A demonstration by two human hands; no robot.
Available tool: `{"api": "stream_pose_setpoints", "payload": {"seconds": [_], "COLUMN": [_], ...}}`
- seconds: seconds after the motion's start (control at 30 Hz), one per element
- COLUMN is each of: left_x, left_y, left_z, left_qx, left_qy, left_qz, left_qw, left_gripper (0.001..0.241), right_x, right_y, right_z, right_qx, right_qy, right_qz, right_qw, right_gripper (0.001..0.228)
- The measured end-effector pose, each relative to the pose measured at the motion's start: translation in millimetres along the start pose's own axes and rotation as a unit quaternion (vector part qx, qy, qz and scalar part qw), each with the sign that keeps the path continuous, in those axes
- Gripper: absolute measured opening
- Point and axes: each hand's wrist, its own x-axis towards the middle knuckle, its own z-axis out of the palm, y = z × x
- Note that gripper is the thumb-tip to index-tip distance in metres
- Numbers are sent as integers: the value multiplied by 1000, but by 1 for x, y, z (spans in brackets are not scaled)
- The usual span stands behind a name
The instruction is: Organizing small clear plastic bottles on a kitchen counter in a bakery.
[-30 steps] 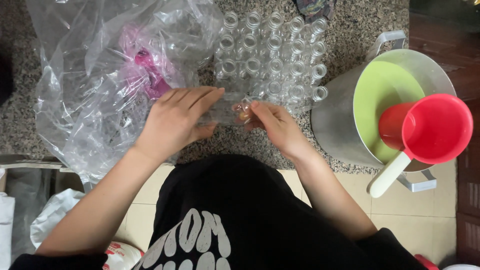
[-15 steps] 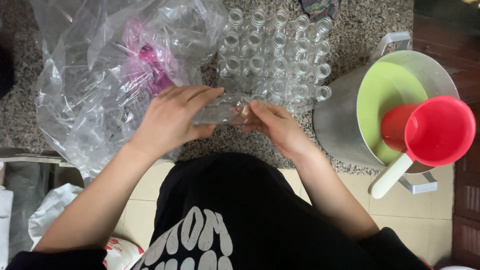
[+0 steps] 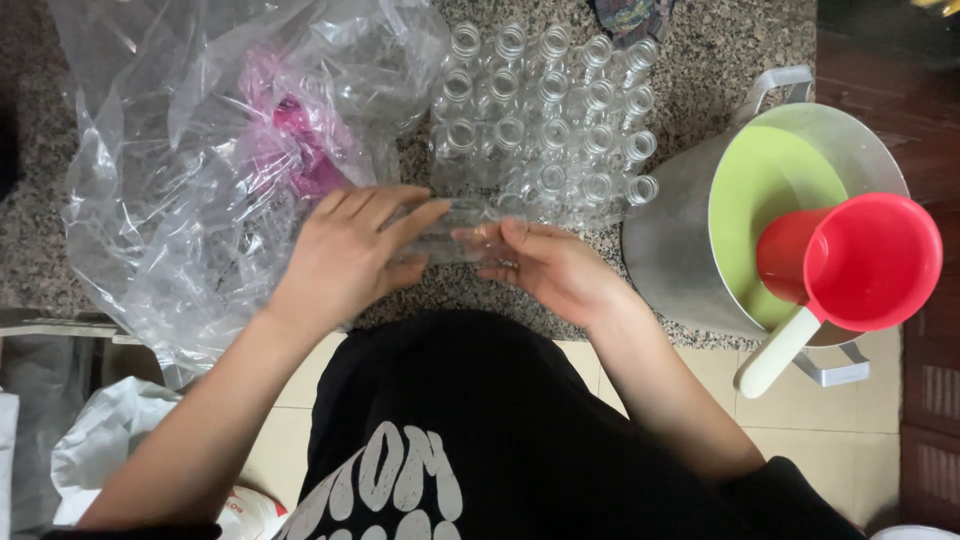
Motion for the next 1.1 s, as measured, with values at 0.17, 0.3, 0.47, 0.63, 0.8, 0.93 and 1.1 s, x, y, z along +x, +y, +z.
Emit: {"api": "stream_pose_setpoints", "payload": {"seconds": [0.17,0.3,0.47,0.63,0.8,0.93,1.1], "left_x": [-12,-18,-13,-6,-24,-41,-57], "left_y": [-4,-4,3,10,-11,-27,-45], "left_z": [29,65,91,80,67,58,60], "left_qx": [-44,-127,-123,-142,-144,-150,-143], "left_qy": [-4,68,98,104,118,159,169], "left_qz": [-30,-93,-139,-176,-198,-209,-260], "left_qw": [999,985,978,969,962,953,940], "left_gripper": [74,71,70,75,49,27,23], "right_x": [-7,-14,-11,-2,12,22,26], "right_y": [4,-16,-27,-42,-45,-36,-30], "right_z": [8,45,45,29,4,-11,-17], "right_qx": [-88,-402,-575,-741,-764,-782,-793], "right_qy": [72,181,209,183,188,181,175], "right_qz": [-29,-27,-223,-345,-324,-335,-332], "right_qw": [993,897,759,546,525,494,480], "right_gripper": [40,30,17,14,12,9,10]}}
